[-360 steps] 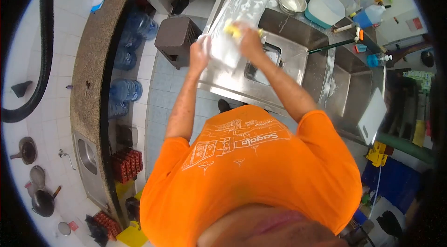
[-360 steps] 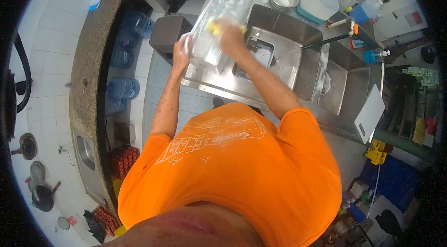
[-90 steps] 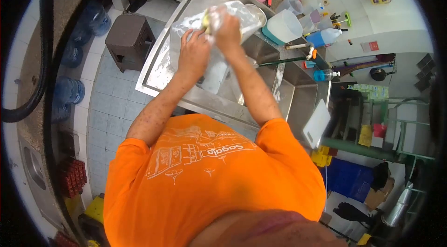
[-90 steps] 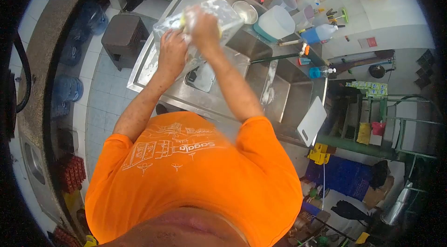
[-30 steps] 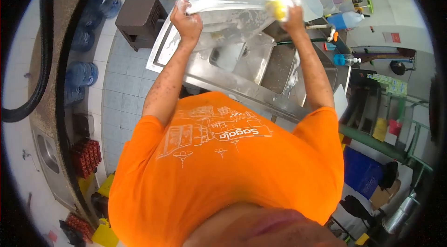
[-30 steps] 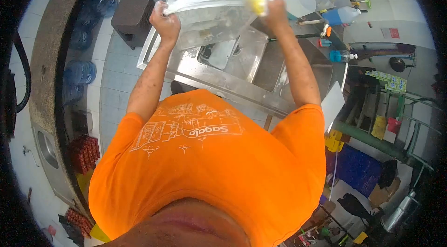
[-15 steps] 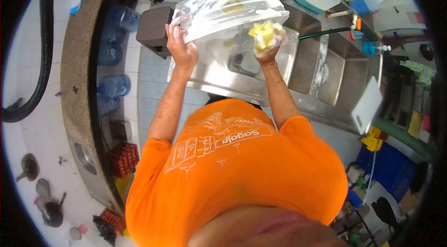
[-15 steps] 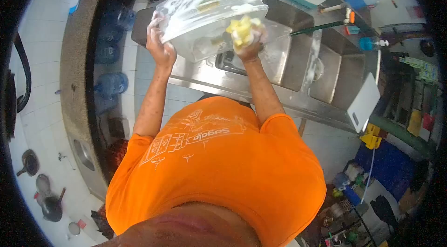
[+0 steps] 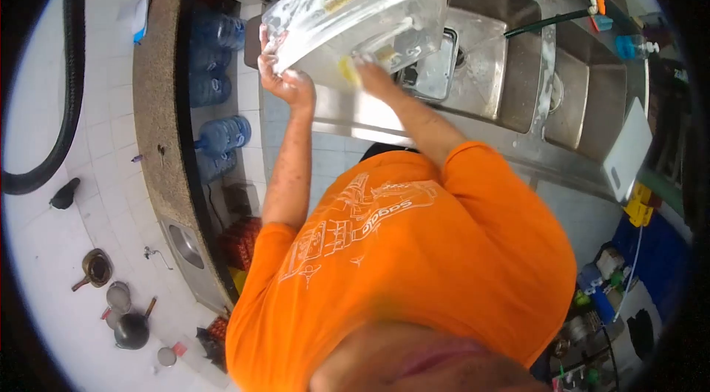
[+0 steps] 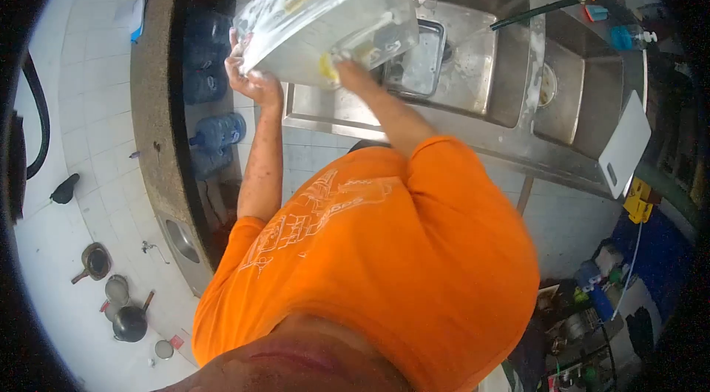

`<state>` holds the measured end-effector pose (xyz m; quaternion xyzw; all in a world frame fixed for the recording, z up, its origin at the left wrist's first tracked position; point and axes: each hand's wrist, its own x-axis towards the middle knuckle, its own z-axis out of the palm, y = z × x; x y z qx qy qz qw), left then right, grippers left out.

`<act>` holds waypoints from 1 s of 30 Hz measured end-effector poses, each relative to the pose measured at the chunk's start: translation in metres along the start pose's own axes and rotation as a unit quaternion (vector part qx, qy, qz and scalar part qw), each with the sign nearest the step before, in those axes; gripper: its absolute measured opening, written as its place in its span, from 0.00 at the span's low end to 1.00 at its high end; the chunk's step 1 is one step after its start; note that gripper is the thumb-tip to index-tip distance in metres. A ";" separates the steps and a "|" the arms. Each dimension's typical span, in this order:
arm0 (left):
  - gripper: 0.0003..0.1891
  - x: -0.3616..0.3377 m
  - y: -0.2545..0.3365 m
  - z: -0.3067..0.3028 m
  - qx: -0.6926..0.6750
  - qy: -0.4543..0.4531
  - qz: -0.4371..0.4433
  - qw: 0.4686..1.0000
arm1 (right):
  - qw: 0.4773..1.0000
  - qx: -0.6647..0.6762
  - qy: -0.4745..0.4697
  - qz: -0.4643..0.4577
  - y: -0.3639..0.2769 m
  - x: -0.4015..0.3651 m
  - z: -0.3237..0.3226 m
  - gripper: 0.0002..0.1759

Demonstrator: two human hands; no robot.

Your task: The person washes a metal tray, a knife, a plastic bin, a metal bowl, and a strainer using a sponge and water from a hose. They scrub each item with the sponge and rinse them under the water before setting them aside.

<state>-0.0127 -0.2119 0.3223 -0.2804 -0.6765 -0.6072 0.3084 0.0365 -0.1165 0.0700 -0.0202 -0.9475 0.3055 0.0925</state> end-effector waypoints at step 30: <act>0.15 -0.153 -0.131 -0.036 0.212 0.206 -0.496 0.817 | 0.828 -0.063 -0.533 -0.163 0.033 -0.056 -0.126 0.12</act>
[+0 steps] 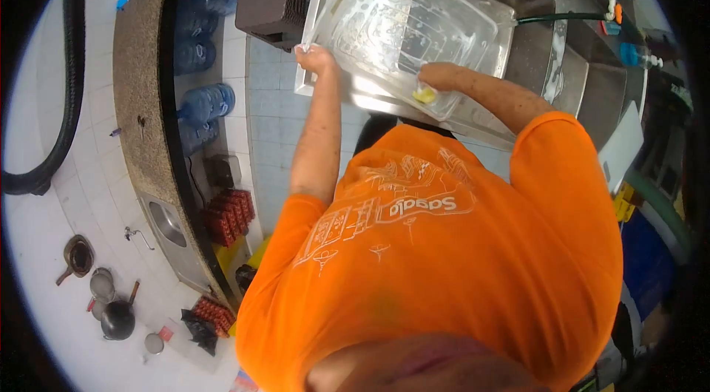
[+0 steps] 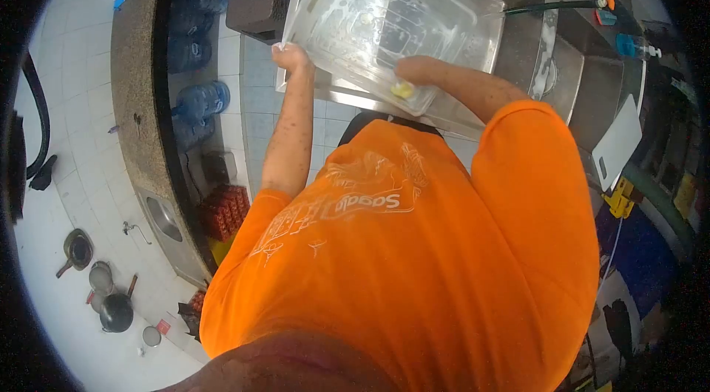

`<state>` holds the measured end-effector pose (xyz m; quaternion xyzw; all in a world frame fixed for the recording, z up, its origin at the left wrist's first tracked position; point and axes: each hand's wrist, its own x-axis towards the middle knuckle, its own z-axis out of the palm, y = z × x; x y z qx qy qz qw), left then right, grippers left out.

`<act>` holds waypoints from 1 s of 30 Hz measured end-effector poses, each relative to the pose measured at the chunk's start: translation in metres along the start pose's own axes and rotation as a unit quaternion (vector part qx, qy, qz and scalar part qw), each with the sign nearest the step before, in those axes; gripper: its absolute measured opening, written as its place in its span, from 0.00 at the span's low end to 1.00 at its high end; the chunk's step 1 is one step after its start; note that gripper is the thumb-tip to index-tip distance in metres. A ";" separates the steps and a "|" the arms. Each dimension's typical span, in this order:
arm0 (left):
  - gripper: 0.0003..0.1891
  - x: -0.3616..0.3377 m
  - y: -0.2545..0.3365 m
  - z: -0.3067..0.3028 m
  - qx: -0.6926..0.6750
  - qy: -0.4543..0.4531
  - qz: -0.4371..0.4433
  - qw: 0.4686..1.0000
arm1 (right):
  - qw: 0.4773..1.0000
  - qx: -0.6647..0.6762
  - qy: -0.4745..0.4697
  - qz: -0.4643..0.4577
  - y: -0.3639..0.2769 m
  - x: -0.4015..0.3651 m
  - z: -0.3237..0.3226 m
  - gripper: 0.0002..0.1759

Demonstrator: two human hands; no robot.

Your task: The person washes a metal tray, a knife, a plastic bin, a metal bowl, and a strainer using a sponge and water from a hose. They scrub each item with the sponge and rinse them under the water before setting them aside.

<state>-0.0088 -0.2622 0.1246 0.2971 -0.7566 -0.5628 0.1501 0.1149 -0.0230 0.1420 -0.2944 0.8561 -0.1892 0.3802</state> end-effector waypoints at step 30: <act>0.28 -0.008 0.061 -0.042 0.231 -0.329 0.198 0.894 | 0.905 0.086 0.384 0.161 0.007 0.104 -0.069 0.08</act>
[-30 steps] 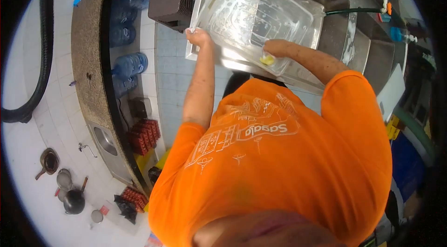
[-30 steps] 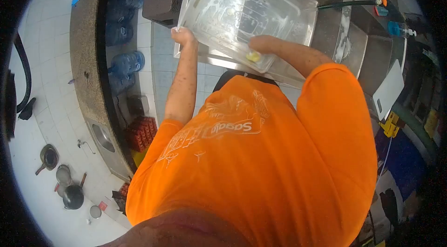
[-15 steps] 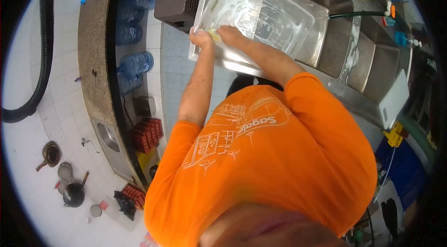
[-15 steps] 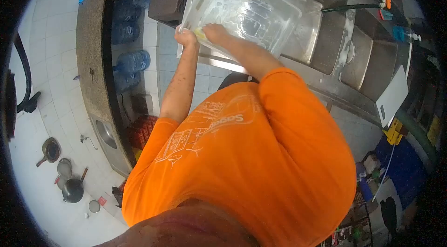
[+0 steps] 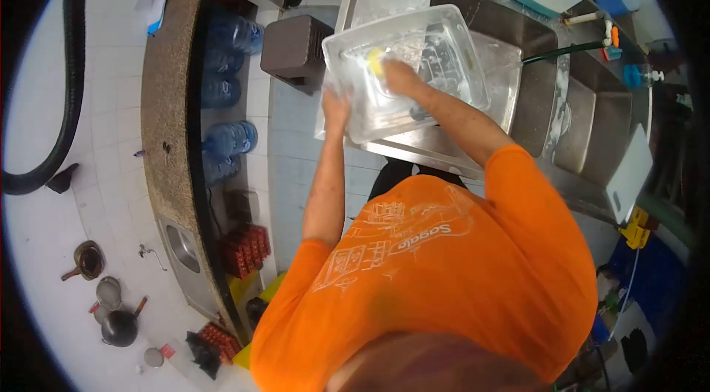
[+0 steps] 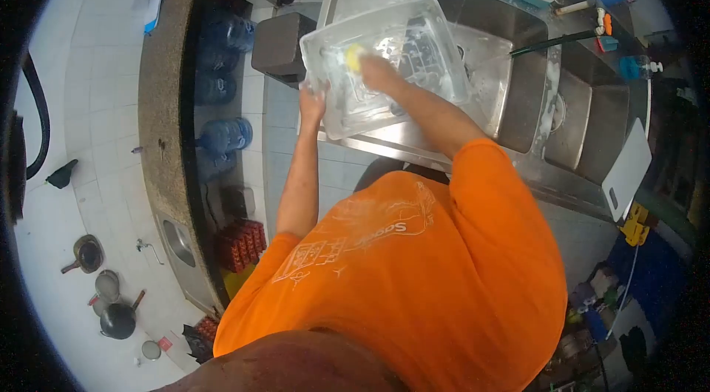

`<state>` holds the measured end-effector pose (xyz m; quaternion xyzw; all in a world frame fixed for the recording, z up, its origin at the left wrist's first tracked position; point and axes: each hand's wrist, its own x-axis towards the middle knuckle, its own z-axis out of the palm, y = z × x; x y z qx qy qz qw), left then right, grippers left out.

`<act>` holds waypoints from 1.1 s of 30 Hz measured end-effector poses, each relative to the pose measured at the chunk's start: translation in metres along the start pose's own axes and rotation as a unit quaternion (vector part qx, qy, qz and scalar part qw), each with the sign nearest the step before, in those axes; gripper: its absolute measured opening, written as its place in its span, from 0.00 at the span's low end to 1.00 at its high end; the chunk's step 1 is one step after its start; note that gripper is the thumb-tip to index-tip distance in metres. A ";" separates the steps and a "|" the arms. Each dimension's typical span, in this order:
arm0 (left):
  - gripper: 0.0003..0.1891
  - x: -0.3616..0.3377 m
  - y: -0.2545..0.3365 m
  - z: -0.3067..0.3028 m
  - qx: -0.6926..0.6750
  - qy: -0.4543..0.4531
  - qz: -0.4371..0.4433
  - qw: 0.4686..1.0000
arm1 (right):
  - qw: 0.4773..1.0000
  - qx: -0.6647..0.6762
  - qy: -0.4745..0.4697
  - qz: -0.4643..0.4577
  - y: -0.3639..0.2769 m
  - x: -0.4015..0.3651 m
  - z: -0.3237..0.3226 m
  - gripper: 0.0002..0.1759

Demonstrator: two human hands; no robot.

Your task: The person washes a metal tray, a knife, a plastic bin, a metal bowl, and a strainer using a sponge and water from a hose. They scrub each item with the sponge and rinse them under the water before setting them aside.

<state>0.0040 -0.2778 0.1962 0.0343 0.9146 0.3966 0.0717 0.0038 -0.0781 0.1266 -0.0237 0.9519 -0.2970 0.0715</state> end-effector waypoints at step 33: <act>0.17 0.056 -0.068 0.096 -0.203 0.227 -0.014 0.952 | 0.913 0.306 0.251 0.101 -0.018 -0.137 -0.105 0.10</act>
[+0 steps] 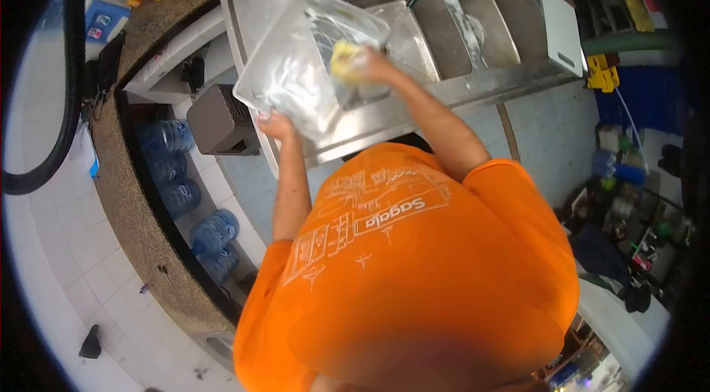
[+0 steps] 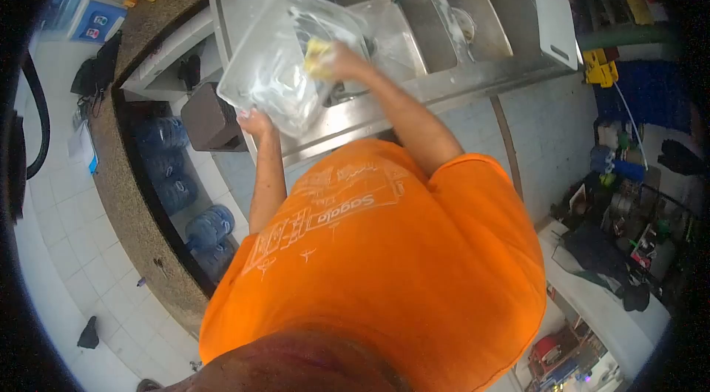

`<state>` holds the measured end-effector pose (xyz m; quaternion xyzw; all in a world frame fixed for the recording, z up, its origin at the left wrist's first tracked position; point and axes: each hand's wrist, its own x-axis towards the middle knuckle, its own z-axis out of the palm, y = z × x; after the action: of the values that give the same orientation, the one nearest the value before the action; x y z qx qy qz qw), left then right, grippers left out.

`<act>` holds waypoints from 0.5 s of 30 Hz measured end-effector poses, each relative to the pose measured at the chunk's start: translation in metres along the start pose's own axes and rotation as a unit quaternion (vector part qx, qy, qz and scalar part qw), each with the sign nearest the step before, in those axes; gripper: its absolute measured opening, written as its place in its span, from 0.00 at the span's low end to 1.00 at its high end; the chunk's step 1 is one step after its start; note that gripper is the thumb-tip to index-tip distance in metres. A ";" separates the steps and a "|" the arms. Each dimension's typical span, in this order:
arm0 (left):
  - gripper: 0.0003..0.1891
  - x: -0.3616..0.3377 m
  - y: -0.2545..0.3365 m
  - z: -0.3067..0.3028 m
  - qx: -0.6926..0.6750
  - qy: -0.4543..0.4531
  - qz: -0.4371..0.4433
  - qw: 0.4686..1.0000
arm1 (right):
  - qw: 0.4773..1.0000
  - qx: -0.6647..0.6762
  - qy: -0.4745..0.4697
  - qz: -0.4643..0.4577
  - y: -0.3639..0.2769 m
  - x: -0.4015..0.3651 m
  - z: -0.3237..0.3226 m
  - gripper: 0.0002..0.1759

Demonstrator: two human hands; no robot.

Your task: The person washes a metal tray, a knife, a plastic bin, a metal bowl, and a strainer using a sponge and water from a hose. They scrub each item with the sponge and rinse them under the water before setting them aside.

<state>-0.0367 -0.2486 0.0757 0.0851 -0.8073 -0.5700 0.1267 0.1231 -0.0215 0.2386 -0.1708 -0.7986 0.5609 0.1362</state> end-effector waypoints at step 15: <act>0.09 -0.095 0.212 0.005 0.097 0.001 0.170 0.981 | 0.808 0.262 0.459 0.260 0.147 -0.150 -0.300 0.22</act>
<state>0.0539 -0.1462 0.2638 -0.0408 -0.8616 -0.4589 0.2131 0.3988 0.2157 0.1958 -0.5677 -0.3914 0.6193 0.3754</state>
